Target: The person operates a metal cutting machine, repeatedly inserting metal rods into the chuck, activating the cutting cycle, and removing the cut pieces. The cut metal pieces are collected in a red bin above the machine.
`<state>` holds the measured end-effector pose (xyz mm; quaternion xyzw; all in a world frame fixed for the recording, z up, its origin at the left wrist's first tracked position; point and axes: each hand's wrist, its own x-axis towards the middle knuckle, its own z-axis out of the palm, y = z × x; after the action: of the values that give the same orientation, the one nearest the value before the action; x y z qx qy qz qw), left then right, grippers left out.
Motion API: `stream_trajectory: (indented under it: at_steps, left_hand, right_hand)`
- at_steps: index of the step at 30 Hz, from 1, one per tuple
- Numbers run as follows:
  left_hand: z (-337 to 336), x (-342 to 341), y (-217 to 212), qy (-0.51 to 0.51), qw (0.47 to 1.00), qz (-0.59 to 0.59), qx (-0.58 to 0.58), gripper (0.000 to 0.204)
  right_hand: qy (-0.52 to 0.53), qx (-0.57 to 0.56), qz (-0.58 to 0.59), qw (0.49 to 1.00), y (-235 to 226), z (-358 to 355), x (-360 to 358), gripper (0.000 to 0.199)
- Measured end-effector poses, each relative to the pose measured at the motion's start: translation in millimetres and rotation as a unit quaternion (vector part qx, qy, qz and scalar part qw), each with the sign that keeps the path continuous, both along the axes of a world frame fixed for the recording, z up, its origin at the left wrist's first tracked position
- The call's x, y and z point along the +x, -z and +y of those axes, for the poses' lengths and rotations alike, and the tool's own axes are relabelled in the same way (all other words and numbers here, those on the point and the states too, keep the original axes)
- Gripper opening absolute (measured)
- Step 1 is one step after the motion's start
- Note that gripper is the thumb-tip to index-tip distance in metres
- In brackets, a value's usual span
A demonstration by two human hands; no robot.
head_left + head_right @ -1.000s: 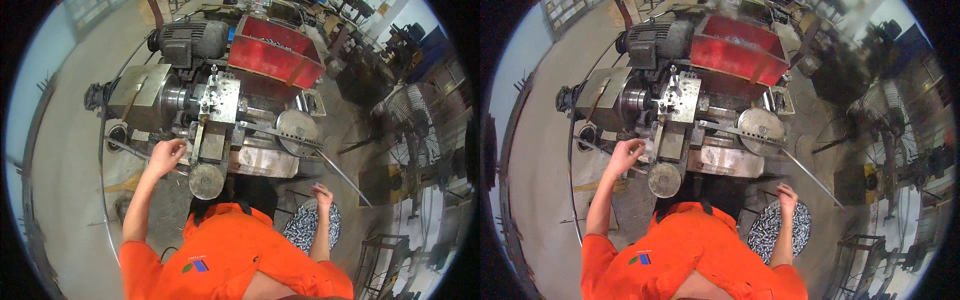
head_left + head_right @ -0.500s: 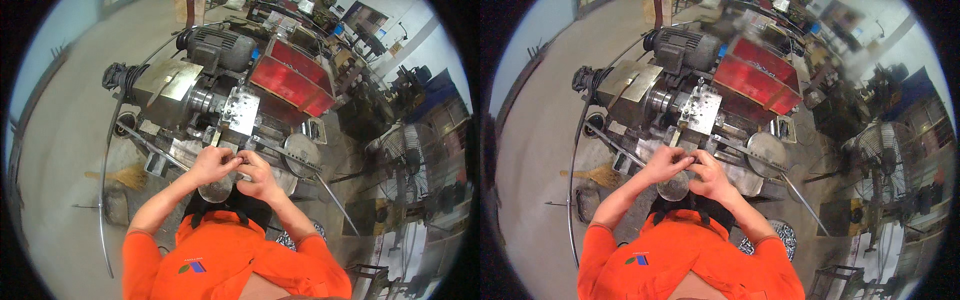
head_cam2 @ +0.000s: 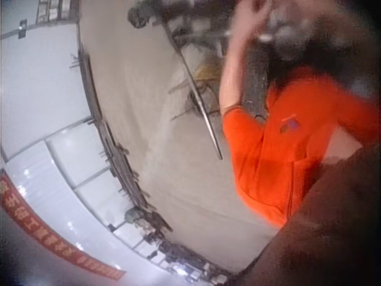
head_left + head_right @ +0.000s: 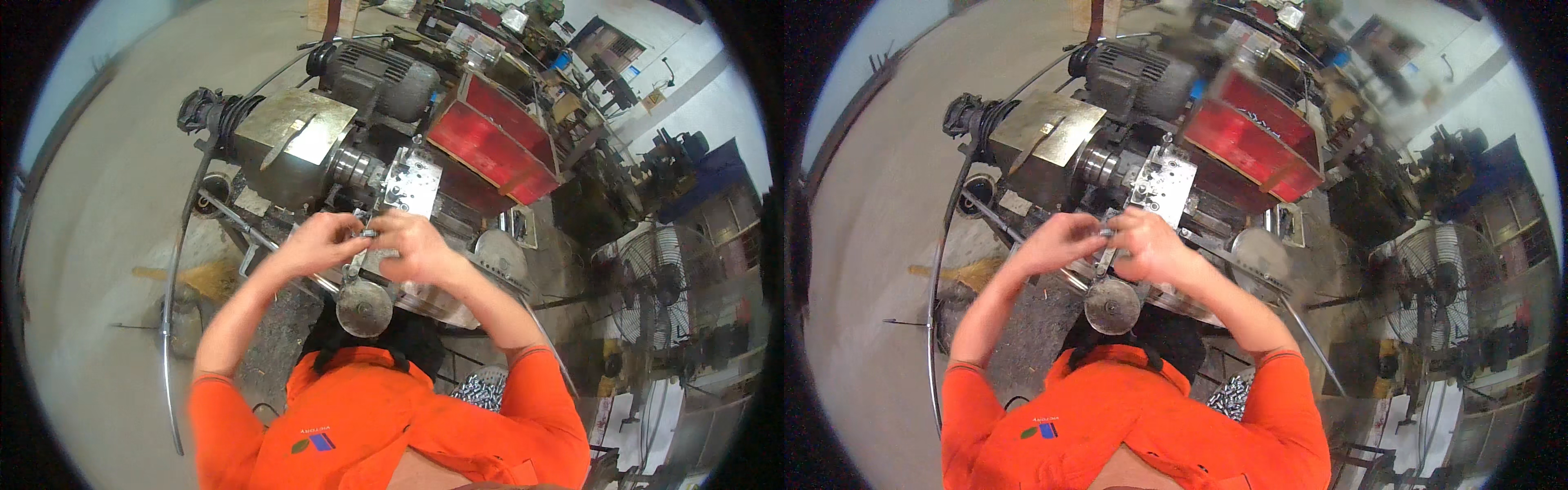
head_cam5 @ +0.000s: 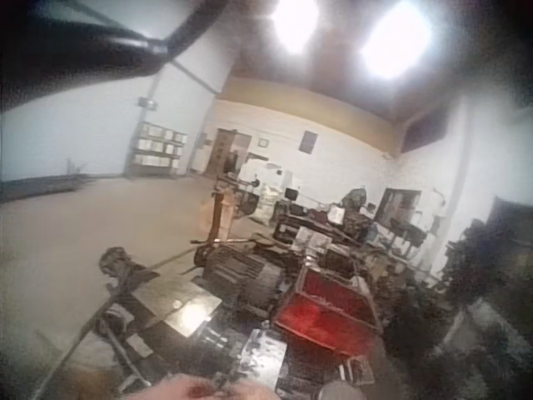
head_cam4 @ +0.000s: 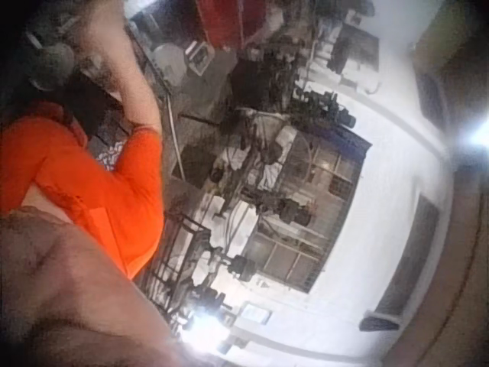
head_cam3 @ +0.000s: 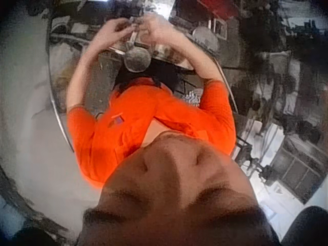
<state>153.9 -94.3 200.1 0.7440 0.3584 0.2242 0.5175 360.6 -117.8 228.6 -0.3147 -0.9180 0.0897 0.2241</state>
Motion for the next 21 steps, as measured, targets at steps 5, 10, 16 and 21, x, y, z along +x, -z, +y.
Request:
stream_trajectory:
  at_steps: [5, 10, 16, 21]
  left_hand:
    - [1, -104, -32, -0.151, 0.937, 0.235, 0.211, 0.042]
    - [-37, -243, 7, -0.294, 0.786, 0.494, 0.228, 0.043]
    - [-106, -257, 55, -0.369, 0.855, 0.364, -0.018, 0.031]
    - [-102, -246, 86, -0.457, 0.804, 0.380, 0.017, 0.028]
  right_hand:
    - [0.154, 0.033, -0.139, 0.978, 16, 77, 7, 0.027]
    - [0.247, -0.075, -0.127, 0.958, 54, 123, 7, 0.021]
    - [0.227, -0.177, -0.021, 0.957, 53, 122, 7, 0.023]
    - [0.200, -0.154, -0.030, 0.967, 55, 126, -1, 0.023]
